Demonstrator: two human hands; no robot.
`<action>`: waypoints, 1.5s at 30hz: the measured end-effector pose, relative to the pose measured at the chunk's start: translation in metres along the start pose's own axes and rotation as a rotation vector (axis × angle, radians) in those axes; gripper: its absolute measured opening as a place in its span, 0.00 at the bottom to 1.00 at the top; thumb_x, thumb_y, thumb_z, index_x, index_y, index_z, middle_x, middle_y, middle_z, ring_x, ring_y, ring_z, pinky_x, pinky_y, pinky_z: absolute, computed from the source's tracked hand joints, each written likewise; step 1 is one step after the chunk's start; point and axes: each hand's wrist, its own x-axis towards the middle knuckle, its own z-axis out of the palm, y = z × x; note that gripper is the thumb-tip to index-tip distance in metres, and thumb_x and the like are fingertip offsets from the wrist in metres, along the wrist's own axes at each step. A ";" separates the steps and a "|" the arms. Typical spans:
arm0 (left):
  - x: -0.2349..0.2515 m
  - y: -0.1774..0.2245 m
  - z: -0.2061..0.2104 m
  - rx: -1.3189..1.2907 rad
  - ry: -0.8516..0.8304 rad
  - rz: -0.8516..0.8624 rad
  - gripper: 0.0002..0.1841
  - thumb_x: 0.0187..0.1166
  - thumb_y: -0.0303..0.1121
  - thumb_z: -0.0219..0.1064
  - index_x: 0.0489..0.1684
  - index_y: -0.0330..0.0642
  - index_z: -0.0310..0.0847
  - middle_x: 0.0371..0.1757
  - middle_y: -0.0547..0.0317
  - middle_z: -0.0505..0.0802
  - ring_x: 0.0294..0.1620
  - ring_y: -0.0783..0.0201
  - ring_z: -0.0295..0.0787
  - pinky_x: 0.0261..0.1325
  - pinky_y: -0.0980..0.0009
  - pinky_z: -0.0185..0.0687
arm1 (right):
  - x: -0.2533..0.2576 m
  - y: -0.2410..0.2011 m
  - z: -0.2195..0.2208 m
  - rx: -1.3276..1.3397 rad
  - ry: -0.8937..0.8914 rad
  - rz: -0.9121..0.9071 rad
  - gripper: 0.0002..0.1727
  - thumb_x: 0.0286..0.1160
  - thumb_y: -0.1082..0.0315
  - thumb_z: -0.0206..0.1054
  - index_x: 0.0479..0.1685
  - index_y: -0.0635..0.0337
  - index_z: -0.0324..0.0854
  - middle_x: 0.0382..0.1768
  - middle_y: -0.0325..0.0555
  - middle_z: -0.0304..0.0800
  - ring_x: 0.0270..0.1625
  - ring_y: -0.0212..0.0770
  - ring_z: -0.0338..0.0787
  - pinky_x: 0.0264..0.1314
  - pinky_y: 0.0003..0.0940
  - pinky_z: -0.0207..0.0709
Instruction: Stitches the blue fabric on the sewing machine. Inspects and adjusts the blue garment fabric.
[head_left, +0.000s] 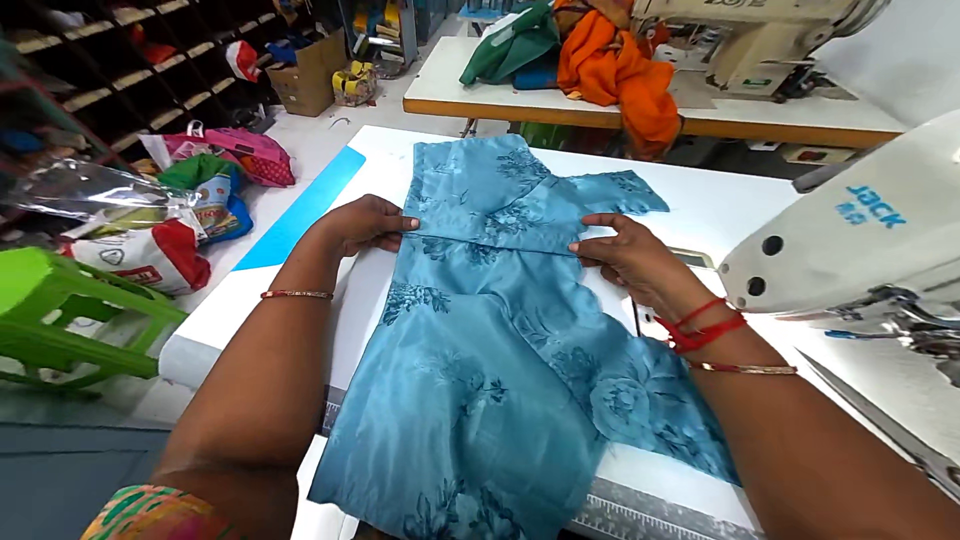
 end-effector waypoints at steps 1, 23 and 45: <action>0.000 -0.001 -0.003 -0.004 -0.027 0.014 0.08 0.87 0.28 0.61 0.35 0.40 0.80 0.25 0.66 0.90 0.24 0.76 0.88 0.34 0.80 0.86 | -0.002 0.000 0.000 -0.023 -0.002 -0.006 0.27 0.76 0.75 0.70 0.73 0.58 0.66 0.29 0.37 0.89 0.17 0.19 0.71 0.16 0.15 0.55; -0.005 0.001 -0.006 -0.060 -0.040 -0.086 0.06 0.83 0.23 0.64 0.35 0.40 0.78 0.26 0.65 0.89 0.23 0.76 0.87 0.35 0.80 0.86 | -0.001 0.001 0.005 -0.015 0.054 0.009 0.24 0.76 0.77 0.70 0.70 0.57 0.70 0.28 0.37 0.88 0.16 0.19 0.70 0.13 0.14 0.53; -0.005 0.004 -0.003 -0.015 -0.019 -0.094 0.08 0.85 0.21 0.59 0.34 0.41 0.77 0.25 0.65 0.89 0.24 0.75 0.88 0.36 0.80 0.87 | 0.001 0.000 -0.003 0.058 -0.021 0.025 0.27 0.74 0.77 0.71 0.71 0.59 0.67 0.31 0.40 0.90 0.16 0.20 0.71 0.15 0.15 0.53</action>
